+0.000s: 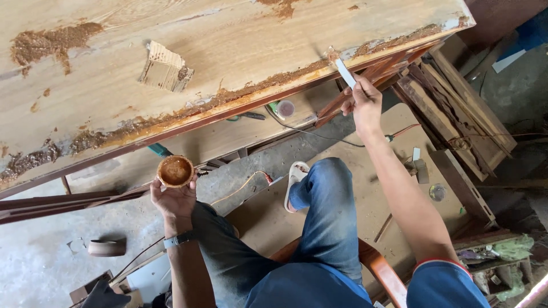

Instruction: The person applies a brown, viscous substance from a small container onto a large wooden board using a white plastic scraper. They spread the substance along the edges and surface of the board, repeatedly dipping the scraper into the container to reload it.

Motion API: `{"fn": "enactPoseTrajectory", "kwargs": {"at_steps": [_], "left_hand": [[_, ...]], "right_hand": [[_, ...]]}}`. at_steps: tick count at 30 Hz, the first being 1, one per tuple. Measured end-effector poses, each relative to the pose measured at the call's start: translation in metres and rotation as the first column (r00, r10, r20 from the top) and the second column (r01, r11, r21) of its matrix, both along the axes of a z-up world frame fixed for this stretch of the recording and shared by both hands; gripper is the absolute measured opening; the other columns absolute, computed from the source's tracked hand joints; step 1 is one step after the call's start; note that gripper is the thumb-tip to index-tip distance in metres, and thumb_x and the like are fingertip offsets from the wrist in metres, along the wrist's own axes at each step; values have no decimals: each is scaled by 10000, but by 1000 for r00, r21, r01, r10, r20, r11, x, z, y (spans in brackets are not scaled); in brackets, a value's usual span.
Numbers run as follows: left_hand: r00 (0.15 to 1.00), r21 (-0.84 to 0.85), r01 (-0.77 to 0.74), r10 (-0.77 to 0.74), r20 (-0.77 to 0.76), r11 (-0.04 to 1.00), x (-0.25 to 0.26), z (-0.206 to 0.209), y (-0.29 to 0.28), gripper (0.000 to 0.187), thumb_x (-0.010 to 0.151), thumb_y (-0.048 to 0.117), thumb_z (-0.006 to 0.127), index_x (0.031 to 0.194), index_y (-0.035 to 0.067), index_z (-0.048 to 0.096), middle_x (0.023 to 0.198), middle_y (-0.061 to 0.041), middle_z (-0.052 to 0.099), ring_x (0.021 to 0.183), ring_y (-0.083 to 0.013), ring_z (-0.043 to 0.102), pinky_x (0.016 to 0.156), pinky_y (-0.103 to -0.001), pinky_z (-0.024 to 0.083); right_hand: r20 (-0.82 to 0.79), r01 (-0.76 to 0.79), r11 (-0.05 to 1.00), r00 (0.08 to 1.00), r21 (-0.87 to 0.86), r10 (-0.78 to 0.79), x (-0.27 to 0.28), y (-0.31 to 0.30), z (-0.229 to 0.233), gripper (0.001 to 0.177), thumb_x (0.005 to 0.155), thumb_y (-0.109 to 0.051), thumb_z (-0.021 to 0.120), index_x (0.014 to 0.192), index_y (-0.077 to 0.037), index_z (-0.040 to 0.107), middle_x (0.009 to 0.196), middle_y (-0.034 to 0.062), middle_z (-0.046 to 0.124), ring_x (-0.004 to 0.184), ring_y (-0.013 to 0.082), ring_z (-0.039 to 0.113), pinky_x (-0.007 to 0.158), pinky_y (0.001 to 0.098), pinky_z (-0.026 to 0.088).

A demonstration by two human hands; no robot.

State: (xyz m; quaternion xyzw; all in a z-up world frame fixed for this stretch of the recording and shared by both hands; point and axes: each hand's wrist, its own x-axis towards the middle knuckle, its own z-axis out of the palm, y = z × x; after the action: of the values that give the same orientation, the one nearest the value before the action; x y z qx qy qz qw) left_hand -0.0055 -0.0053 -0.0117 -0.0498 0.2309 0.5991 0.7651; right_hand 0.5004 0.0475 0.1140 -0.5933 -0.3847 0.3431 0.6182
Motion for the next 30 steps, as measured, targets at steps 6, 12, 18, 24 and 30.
{"fn": "enactPoseTrajectory", "kwargs": {"at_steps": [6, 12, 18, 24, 30], "left_hand": [[1000, -2, 8, -8, -10, 1000, -1, -4, 1, 681, 792, 445, 653, 1257, -53, 637, 1122, -445, 638, 853, -522, 733, 710, -482, 677], [1000, -1, 30, -30, -6, 1000, -2, -9, 3, 700, 798, 470, 639, 1261, -55, 641, 1126, -449, 637, 873, -509, 736, 719, -481, 676], [1000, -12, 0, 1, 5, 1000, -1, -5, 0, 636, 797, 436, 658, 1233, -26, 663, 1120, -417, 657, 884, -537, 723, 715, -500, 676], [1000, -46, -7, 6, -24, 999, 2, -13, 3, 639, 778, 459, 617, 1261, 45, 678, 1168, -353, 681, 866, -533, 729, 732, -502, 670], [999, -42, -36, 36, -3, 998, 3, -8, 3, 582, 781, 444, 644, 1209, 56, 714, 1142, -320, 704, 861, -554, 715, 716, -508, 673]], "right_hand": [[527, 19, 997, 848, 81, -59, -20, -5, 7, 331, 1050, 1, 487, 1333, 5, 659, 895, 152, 522, 609, 247, 680, 433, 314, 573], [917, 75, 996, 392, 53, -79, -45, -19, 16, 395, 1013, -31, 566, 1398, -68, 644, 1017, 150, 485, 749, 360, 668, 566, 447, 572], [992, 142, 990, 128, -18, 0, -46, -17, 15, 468, 975, -125, 620, 1442, -125, 610, 1118, 108, 449, 925, 413, 701, 694, 524, 627], [998, 136, 990, 62, -40, 32, -35, -25, 17, 441, 975, -166, 603, 1414, -169, 655, 1079, 73, 439, 868, 368, 699, 670, 507, 626], [955, 8, 998, 290, 68, -67, -35, -33, 17, 420, 1026, -77, 525, 1413, -165, 659, 1044, 99, 476, 843, 420, 697, 691, 495, 602]]}}
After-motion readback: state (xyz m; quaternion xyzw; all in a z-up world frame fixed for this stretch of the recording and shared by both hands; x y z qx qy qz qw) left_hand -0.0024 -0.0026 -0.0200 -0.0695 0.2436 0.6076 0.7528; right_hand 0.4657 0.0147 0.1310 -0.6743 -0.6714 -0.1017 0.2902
